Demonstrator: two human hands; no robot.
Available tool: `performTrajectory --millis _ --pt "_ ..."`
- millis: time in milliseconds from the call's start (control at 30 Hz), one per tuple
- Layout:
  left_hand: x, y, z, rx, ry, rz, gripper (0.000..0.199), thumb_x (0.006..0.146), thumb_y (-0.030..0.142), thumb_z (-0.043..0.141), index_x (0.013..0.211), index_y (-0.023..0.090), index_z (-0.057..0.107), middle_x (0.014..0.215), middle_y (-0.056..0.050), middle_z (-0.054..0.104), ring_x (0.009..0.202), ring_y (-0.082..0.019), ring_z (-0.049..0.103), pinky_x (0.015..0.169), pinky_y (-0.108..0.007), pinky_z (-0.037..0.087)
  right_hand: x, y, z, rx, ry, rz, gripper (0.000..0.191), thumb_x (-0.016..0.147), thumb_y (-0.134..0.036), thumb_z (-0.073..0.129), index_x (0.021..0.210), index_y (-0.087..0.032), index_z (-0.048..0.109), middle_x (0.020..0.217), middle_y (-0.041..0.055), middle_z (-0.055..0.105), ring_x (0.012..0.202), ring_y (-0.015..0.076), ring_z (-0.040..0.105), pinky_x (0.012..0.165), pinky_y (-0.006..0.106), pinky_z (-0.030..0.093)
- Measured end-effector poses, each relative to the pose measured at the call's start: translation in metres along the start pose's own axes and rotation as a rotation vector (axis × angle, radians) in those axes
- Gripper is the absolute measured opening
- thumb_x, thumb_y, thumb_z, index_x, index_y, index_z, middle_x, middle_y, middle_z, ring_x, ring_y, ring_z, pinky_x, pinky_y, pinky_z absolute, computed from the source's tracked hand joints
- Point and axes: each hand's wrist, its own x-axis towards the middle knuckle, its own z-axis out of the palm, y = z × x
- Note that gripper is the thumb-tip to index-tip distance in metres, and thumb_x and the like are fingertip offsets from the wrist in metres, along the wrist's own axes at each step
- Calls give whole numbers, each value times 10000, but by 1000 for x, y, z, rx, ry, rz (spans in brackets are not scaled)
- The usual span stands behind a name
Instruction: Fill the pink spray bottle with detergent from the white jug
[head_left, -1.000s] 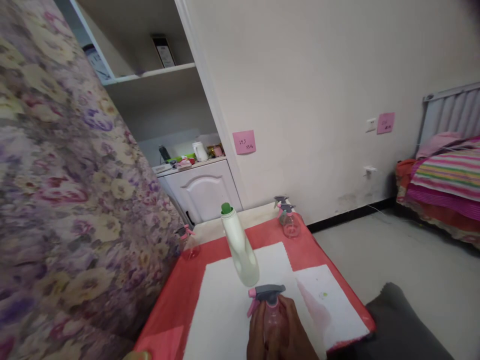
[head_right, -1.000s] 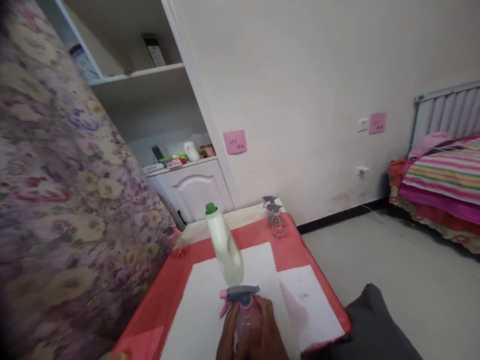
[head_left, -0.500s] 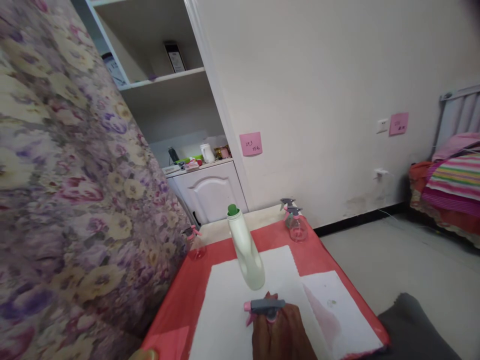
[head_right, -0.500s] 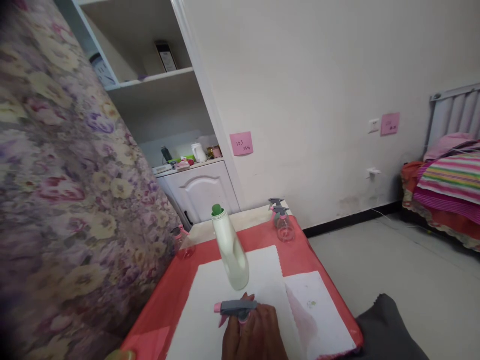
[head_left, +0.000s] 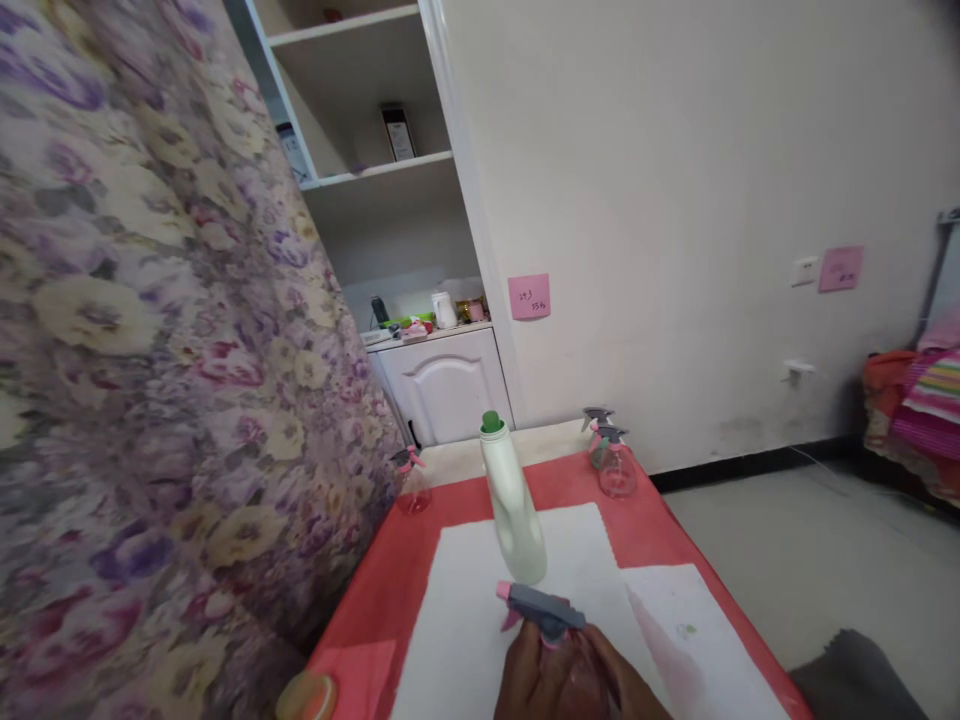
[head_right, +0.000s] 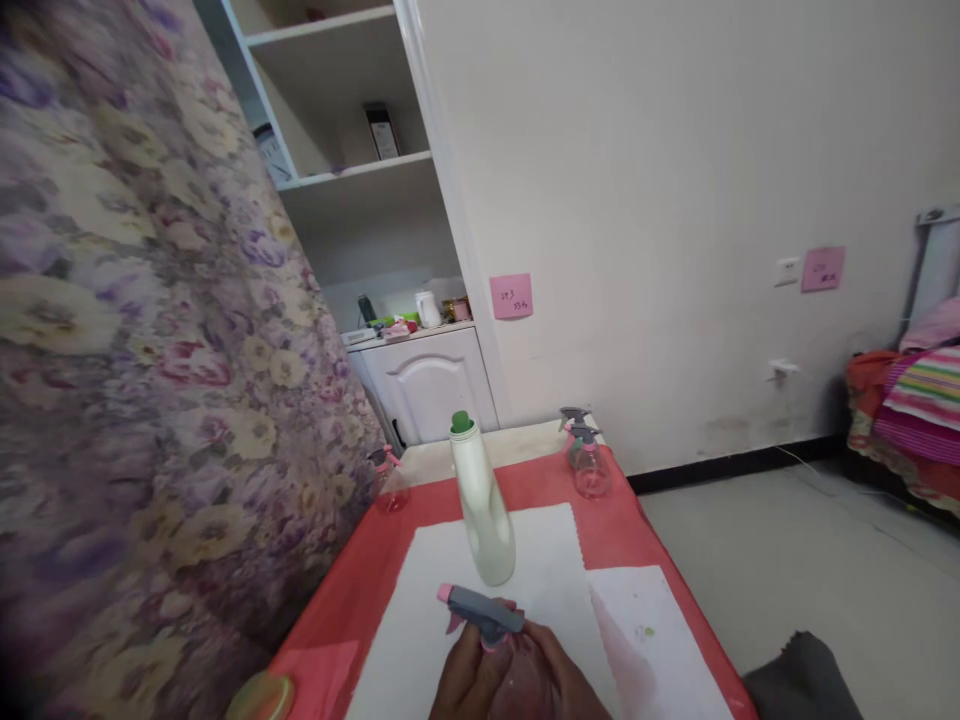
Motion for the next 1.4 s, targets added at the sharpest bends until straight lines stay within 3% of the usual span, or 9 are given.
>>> performTrajectory --millis 200,300,500,667,933,1067,1167,1267,1400 --pt "1 12 -13 -117 -124 59 441 774 516 663 1085 205 697 1149 -85 719 1202 -330 568 1036 -433 441 -10 -9 9 15 -101 109 854 542 -513 866 1310 -275 579 1407 113 558 1421 362 333 1167 522 258" --pt "-3 11 -17 -110 -118 61 394 797 500 638 1051 204 694 1082 -77 732 1092 -301 626 979 -403 473 -12 2 21 67 -105 107 945 496 -602 856 1318 -245 555 1418 147 543 1368 384 418 1116 532 343" --pt "-8 -4 -20 -28 41 100 324 807 448 603 984 186 674 1042 -92 733 1054 -292 640 937 -388 478 -11 22 45 131 -39 -18 863 534 -639 810 1254 -253 530 1349 150 588 1285 365 521 1098 506 376" --pt "-9 2 -22 -107 36 119 426 757 455 659 1081 178 646 1136 -113 718 1128 -299 622 977 -381 475 -12 26 54 61 -5 -80 757 636 -670 712 1234 -252 511 1273 152 613 1225 348 570 1052 500 427" --pt "-18 -5 -32 -217 67 111 531 756 567 646 1110 171 660 1156 -124 719 1101 -300 642 940 -358 498 -18 33 64 3 90 29 724 683 -676 693 1248 -251 540 1322 138 600 1274 328 527 1118 453 363" --pt "-19 -7 -35 -271 119 102 493 730 524 698 1077 177 659 1031 -92 753 978 -276 679 857 -324 513 -21 19 60 45 2 76 764 656 -707 702 1247 -242 567 1347 133 594 1280 319 522 1141 429 320" --pt "-22 1 -36 -320 72 112 435 738 486 704 1049 184 670 969 -73 760 900 -258 685 807 -313 514 -23 2 52 74 -162 22 875 578 -668 787 1306 -253 537 1403 126 547 1342 338 453 1154 451 284" --pt "-28 9 -36 -312 24 145 384 748 467 696 1006 182 686 928 -67 759 842 -251 683 762 -310 512 -25 -6 49 135 -287 47 956 539 -646 823 1352 -271 488 1393 129 544 1328 352 469 1101 481 354" --pt "-34 12 -34 -286 73 173 343 758 447 688 974 180 690 895 -68 756 856 -261 680 765 -308 504 -25 7 58 106 -195 -8 974 462 -673 837 1278 -250 518 1289 142 606 1281 367 511 1104 489 345"
